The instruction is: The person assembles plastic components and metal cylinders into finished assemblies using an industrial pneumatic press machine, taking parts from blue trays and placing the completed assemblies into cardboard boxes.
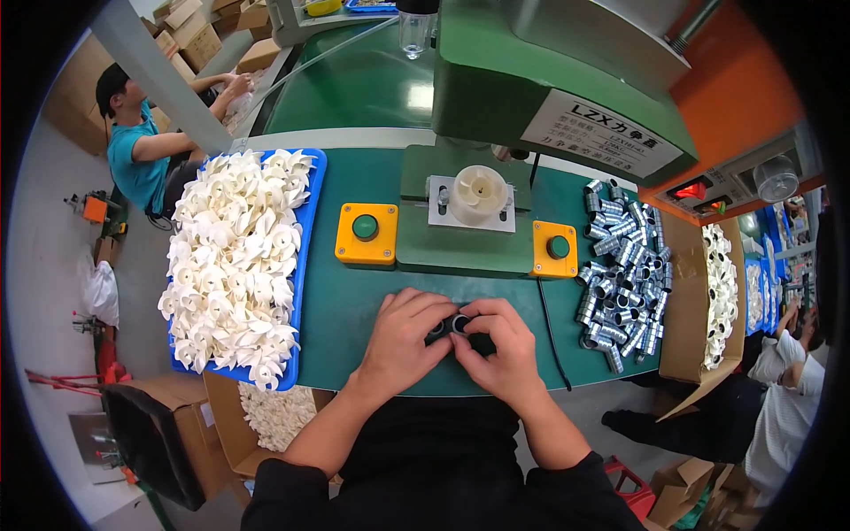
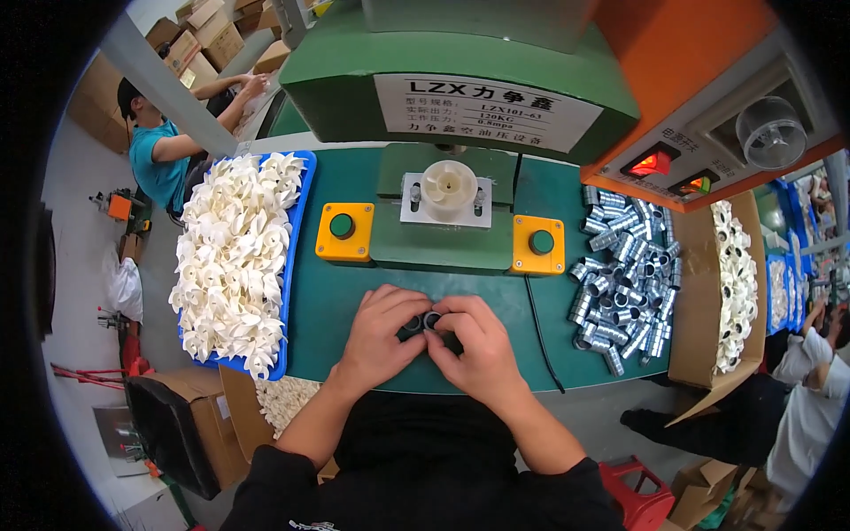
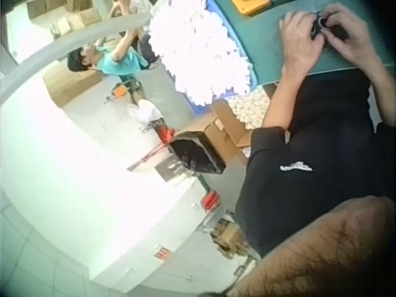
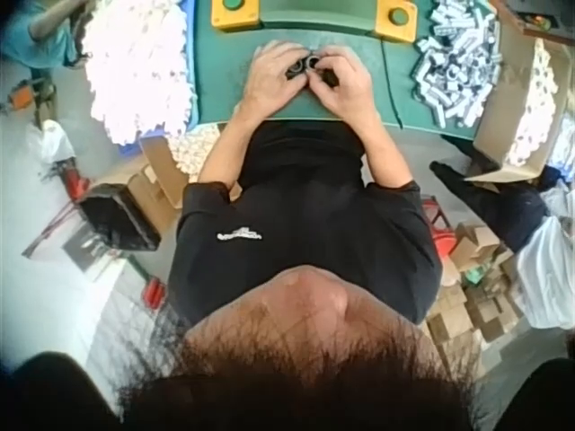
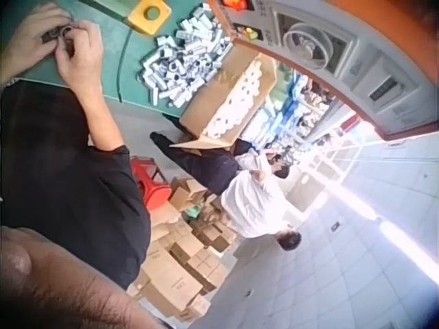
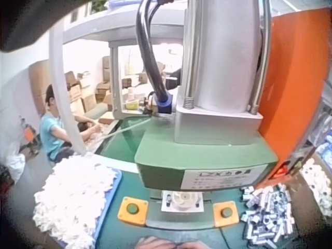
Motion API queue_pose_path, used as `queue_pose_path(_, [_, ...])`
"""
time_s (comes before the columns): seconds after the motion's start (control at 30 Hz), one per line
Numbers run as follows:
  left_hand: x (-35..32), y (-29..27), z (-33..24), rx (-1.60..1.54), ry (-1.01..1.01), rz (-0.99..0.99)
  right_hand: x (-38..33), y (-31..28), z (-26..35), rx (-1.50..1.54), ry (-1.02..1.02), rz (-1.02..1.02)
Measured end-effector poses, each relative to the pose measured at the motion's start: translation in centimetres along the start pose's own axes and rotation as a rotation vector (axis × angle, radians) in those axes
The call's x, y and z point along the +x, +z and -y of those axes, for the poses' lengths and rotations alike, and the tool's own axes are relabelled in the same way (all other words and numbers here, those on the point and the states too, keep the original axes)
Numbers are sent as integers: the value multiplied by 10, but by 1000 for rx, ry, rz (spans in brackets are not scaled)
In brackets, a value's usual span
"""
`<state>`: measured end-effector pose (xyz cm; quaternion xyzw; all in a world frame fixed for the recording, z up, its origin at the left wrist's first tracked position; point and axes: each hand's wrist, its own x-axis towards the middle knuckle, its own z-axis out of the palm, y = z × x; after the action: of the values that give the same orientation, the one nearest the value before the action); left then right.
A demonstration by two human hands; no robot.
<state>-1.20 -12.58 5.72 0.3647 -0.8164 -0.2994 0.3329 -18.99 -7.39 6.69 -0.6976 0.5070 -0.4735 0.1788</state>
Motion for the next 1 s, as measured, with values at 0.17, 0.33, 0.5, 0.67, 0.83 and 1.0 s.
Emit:
queue_pose_path(0.17, [2, 0, -2, 0, -15, -9, 2, -4, 4, 41, 22, -76])
queue_pose_path(0.33, [5, 2, -4, 43, -11, -21, 27, -27, -7, 192, 78, -189])
queue_pose_path(0.5, [1, 1, -3, 64, 2, -6, 85, -38, -9, 209, 153, -221])
queue_pose_path(0.67, [1, -11, -18, 10, 17, -196, 143, -33, -8, 271, 215, -231])
queue_pose_path(0.83, [7, -38, -9, 195, 72, -463, 147, -34, -3, -135, 54, -203])
queue_pose_path(1.0, [25, -48, 3, 481, -18, -474, 138, -33, -5, 194, 125, -270])
